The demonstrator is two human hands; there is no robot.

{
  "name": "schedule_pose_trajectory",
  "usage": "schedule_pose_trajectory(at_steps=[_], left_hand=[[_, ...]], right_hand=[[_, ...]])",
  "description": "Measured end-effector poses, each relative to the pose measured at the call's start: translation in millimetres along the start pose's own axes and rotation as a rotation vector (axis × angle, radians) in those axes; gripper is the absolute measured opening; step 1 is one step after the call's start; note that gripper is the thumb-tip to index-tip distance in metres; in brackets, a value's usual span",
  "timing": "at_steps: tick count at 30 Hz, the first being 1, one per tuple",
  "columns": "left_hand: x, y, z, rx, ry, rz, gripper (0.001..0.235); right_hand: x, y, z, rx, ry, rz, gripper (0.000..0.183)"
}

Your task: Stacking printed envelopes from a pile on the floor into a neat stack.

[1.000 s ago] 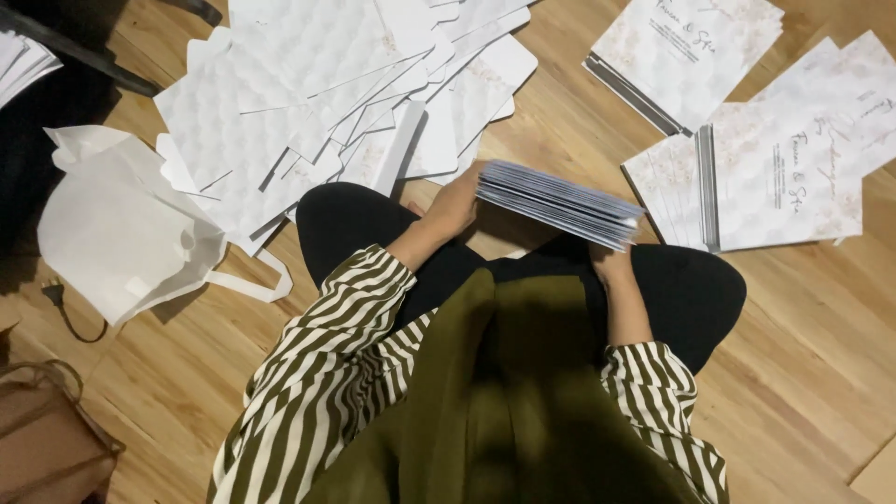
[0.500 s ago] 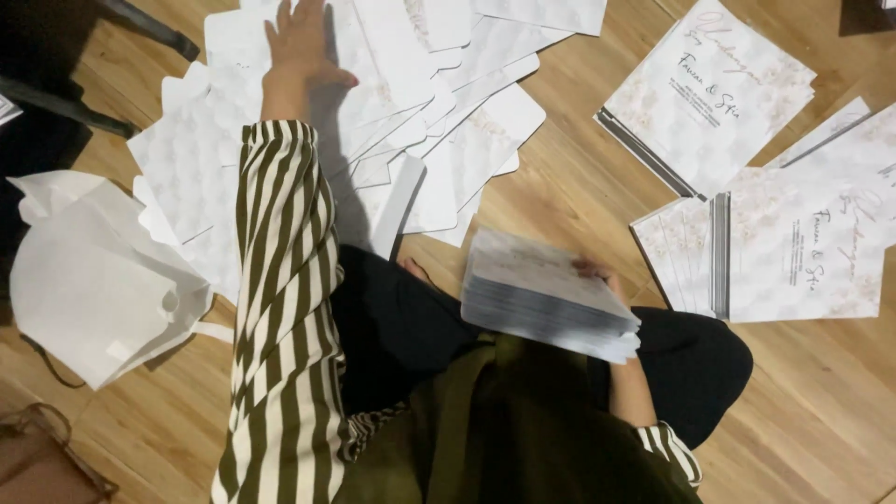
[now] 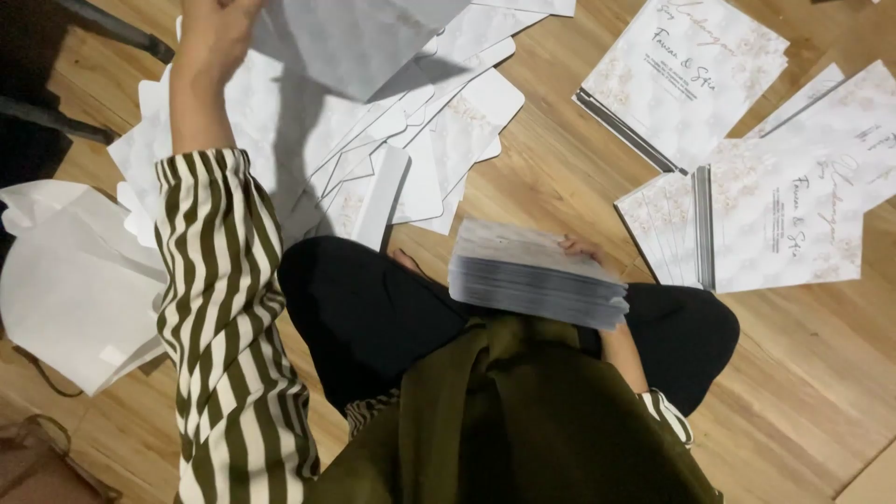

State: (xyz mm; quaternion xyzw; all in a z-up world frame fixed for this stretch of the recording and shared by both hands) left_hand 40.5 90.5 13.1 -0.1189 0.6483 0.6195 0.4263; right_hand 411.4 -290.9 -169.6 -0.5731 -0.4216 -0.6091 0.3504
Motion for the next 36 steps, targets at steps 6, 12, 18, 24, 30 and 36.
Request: schedule_pose_trajectory(at_steps=[6,12,18,24,30,36], left_hand=[[-146.2,-85.2,-99.0,0.081,-0.277,-0.601,0.023],[-131.8,-236.0,-196.1,0.565,0.059,-0.412,0.046],[-155.7,-238.9,-208.8,0.546,-0.07,-0.557,0.062],[-157.4,-227.0,-211.5,0.444,-0.114,-0.456,0.035],[-182.7,-193.8,-208.2,0.341,-0.081,-0.577,0.037],[-161.2,-215.2,-207.6,0.197,0.003,-0.629,0.065]], right_hand=[[-58.4,0.5,-26.3,0.518,0.123,0.093,0.055],[-56.7,18.5,-24.0,0.377,0.138,0.054,0.053],[-40.3,15.4,2.3,0.284,0.193,0.051,0.051],[-10.7,19.2,-4.2,0.186,0.226,0.047,0.051],[15.1,12.2,-8.8,0.122,0.239,0.05,0.053],[35.1,9.8,-13.8,0.049,0.247,0.045,0.055]])
Point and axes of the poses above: each hand's wrist, its own z-axis towards the middle knuckle, its own y-axis out of the back of the hand, x = y × z, the point moved 10 cm from there along z, towards the middle knuckle, and after that the axes turned 3 degrees about -z, right-handed, at the moved point
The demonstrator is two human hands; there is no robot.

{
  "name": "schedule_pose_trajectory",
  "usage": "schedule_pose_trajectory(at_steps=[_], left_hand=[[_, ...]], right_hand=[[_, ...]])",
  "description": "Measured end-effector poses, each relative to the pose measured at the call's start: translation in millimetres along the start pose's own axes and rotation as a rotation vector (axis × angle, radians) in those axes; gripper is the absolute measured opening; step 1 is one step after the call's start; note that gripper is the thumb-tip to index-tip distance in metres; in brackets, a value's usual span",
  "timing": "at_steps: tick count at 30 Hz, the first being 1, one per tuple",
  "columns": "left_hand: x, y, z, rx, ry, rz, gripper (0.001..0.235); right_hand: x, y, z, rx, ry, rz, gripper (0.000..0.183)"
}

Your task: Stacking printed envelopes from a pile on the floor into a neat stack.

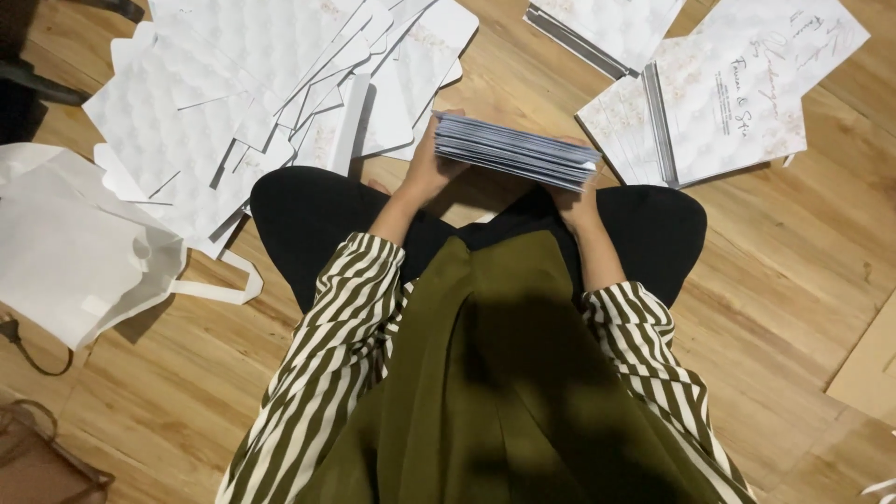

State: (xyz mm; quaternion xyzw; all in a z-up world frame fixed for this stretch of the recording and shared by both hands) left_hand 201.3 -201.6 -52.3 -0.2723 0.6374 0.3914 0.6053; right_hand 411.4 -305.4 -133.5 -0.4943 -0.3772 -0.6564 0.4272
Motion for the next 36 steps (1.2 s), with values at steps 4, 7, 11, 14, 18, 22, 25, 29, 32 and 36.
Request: schedule_pose_trajectory(at_steps=[4,7,11,14,18,22,25,29,32,36], left_hand=[[-22.9,2.2,0.1,0.004,-0.036,0.114,0.049],[-10.7,4.0,-1.5,0.017,0.011,0.146,0.047],[16.4,5.6,3.3,0.044,0.104,0.17,0.046],[31.3,8.9,5.2,0.04,0.097,0.079,0.042],[18.6,12.3,6.4,-0.006,0.146,-0.042,0.058],[9.3,14.2,6.6,-0.043,0.002,-0.112,0.053],[10.7,16.3,5.0,-0.029,-0.023,-0.08,0.05],[4.7,13.0,4.5,-0.009,-0.019,-0.083,0.047],[17.7,13.9,4.0,-0.012,-0.005,-0.153,0.049],[18.8,14.5,1.4,-0.024,-0.033,-0.144,0.046]], right_hand=[[2.4,8.2,-9.5,0.04,-0.073,-0.355,0.027],[20.6,0.0,-1.5,0.032,-0.056,-0.292,0.033],[54.8,-8.8,16.2,0.012,0.005,-0.178,0.045],[89.2,-19.3,23.9,-0.01,0.057,-0.117,0.053],[123.1,-18.5,25.0,-0.077,0.075,-0.081,0.061],[141.3,-0.6,14.1,-0.148,0.109,-0.044,0.068],[142.3,1.2,7.4,-0.157,0.068,-0.044,0.063],[127.4,1.5,2.9,-0.149,-0.012,-0.038,0.048],[153.8,9.4,5.4,-0.203,0.056,-0.102,0.034],[169.9,11.6,4.3,-0.24,0.136,-0.156,0.016]])
Point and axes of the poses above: each hand's wrist, its own z-axis towards the middle knuckle, its own y-axis out of the back of the hand, x = y × z, the point moved 10 cm from there along z, towards the middle knuckle, and after that the axes turned 3 degrees about -z, right-handed, at the moved point
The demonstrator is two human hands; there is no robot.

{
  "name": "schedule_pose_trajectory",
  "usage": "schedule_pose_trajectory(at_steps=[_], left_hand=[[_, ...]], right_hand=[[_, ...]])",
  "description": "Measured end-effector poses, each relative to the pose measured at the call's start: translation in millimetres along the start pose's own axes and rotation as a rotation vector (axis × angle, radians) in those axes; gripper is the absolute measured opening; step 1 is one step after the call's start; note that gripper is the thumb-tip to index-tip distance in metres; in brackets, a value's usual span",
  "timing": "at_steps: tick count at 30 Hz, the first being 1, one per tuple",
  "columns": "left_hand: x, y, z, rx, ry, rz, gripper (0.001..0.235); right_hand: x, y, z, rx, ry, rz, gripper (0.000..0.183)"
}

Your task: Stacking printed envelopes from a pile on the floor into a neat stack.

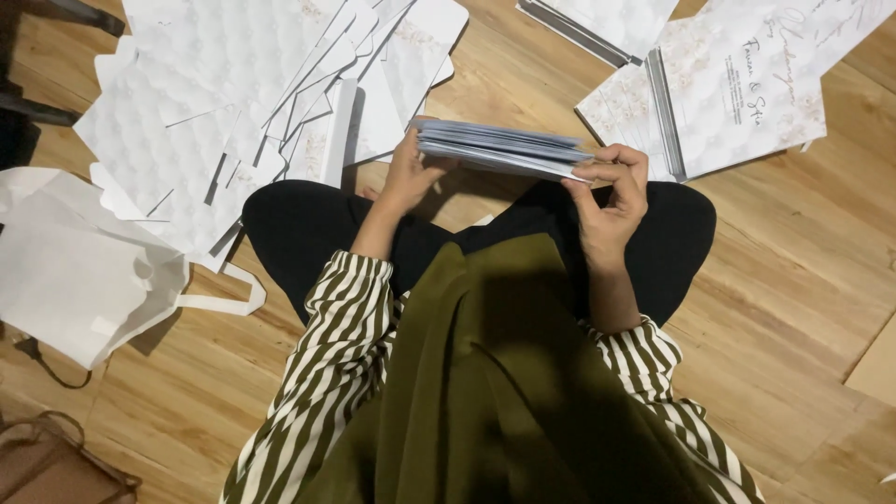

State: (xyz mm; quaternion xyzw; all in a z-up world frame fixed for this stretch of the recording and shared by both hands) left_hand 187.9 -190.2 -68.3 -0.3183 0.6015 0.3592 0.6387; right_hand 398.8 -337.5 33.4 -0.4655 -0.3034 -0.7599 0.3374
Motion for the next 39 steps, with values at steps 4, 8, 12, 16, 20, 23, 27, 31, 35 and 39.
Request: schedule_pose_trajectory(at_steps=[4,8,12,16,20,23,27,31,35,39], left_hand=[[-1.8,-2.2,-1.7,0.016,-0.03,0.055,0.05],[-2.0,-2.4,-0.6,0.015,-0.004,0.039,0.048],[-1.2,-2.2,1.3,0.014,0.016,0.05,0.05],[-4.7,-9.2,2.1,0.015,0.056,0.023,0.058],[-24.6,-10.6,1.6,0.047,0.095,0.117,0.058],[2.7,-2.7,4.5,0.051,0.149,0.206,0.052],[-6.1,-1.6,4.0,0.037,0.114,0.278,0.043],[-29.4,-3.0,7.1,0.009,0.068,0.317,0.019],[-15.4,-7.3,5.5,0.063,0.196,0.447,0.045],[23.8,1.4,4.8,0.113,0.315,0.501,0.048]], right_hand=[[16.3,9.5,1.1,-0.079,0.192,-0.242,0.014],[21.3,12.4,5.7,-0.046,0.16,-0.288,0.031],[-10.4,-1.1,11.0,0.091,-0.041,-0.083,0.074],[-54.3,-35.3,-1.4,0.188,-0.069,0.127,0.088],[-59.4,-46.4,-2.4,0.217,-0.122,0.241,0.067],[-93.0,-35.9,-8.3,0.286,-0.139,0.077,0.06],[-186.4,-28.4,-46.6,0.318,-0.201,-0.15,0.043],[-185.4,-24.2,-50.3,0.353,-0.213,-0.094,0.04],[-186.8,-33.6,-51.7,0.379,-0.261,-0.041,0.035],[-181.3,-38.8,-48.1,0.389,-0.283,-0.014,0.032]])
Point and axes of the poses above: each hand's wrist, its own z-axis towards the middle knuckle, its own y-axis out of the back of the hand, x = y × z, the point moved 10 cm from there along z, towards the middle knuckle, and after that the axes turned 3 degrees about -z, right-handed, at the moved point
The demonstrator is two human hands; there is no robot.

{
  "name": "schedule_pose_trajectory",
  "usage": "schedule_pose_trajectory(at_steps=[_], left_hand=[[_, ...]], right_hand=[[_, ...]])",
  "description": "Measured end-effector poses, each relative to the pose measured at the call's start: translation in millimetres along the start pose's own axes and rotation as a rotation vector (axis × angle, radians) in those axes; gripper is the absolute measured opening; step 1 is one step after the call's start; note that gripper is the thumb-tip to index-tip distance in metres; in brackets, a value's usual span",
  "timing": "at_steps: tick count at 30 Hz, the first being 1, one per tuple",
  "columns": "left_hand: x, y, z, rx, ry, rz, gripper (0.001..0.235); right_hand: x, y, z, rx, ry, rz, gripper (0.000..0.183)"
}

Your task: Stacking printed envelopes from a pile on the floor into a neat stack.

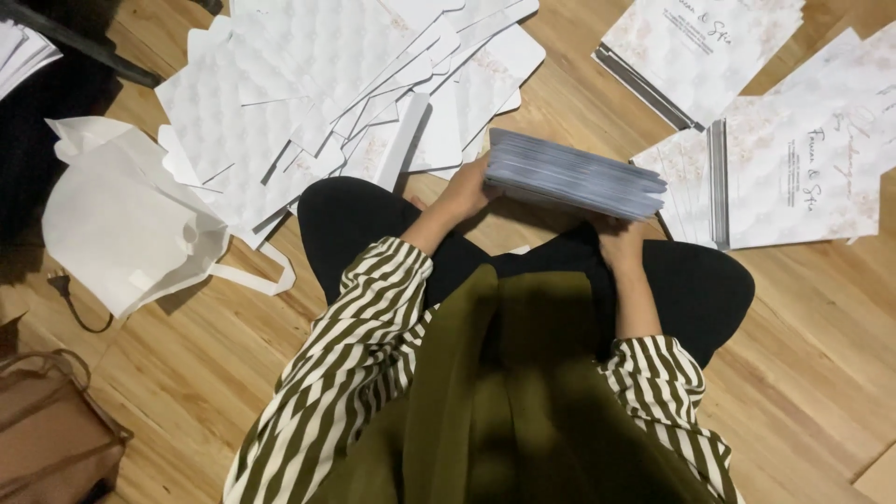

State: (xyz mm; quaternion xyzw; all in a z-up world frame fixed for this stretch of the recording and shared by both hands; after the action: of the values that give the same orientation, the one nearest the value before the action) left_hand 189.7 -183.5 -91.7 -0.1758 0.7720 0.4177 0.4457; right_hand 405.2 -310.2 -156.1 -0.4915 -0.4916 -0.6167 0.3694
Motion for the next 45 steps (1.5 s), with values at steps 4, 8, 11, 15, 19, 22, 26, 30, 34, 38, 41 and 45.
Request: schedule_pose_trajectory(at_steps=[4,8,11,15,19,22,26,30,34,38,41,45], left_hand=[[-19.7,34.3,12.2,0.285,0.025,0.109,0.041],[3.1,150.5,74.1,-0.062,0.099,0.301,0.043],[66.8,237.4,107.6,-0.401,0.026,0.598,0.069],[135.3,278.4,112.1,-0.345,0.414,0.655,0.105],[142.1,297.7,121.0,-0.411,0.345,0.647,0.088],[97.8,311.1,108.4,-0.554,0.089,0.655,0.062],[37.3,327.1,79.1,-0.654,-0.42,0.307,0.015],[-8.3,291.8,50.4,-0.49,-0.535,-0.248,0.015],[-10.2,174.6,37.0,-0.283,-0.291,-0.261,0.047],[-25.2,53.2,14.0,0.032,-0.188,-0.259,0.034],[-11.6,-1.1,4.0,0.217,-0.071,-0.166,0.022],[-14.2,-15.4,1.8,0.351,-0.086,-0.133,0.022]], right_hand=[[7.9,-1.6,-2.5,0.022,-0.035,0.038,0.028],[18.6,-5.6,-2.0,0.049,-0.086,0.07,0.024],[31.1,-11.7,3.1,0.057,-0.12,0.092,0.021],[43.0,-13.8,14.5,0.043,-0.166,0.113,0.018],[53.2,-14.3,23.7,0.049,-0.197,0.1,0.017],[53.6,-16.1,22.9,0.059,-0.205,0.097,0.02],[43.3,-16.3,19.4,0.042,-0.316,0.227,0.016],[52.3,-14.4,21.7,0.04,-0.315,0.07,0.012],[60.9,-10.0,24.9,-0.015,-0.148,0.026,0.028],[72.8,10.7,18.2,-0.105,0.034,-0.052,0.05],[72.7,16.1,20.7,-0.108,0.049,-0.08,0.052],[78.2,8.5,23.7,-0.092,0.078,-0.091,0.058]])
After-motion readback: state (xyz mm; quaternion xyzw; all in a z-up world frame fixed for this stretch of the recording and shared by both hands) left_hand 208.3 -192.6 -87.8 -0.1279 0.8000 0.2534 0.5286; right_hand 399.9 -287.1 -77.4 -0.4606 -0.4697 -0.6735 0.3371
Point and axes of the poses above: each hand's wrist, its own z-axis towards the middle knuckle, its own y-axis out of the back of the hand, x = y × z, the point moved 10 cm from there along z, towards the middle knuckle, and after that the axes turned 3 degrees about -z, right-handed, at the moved point
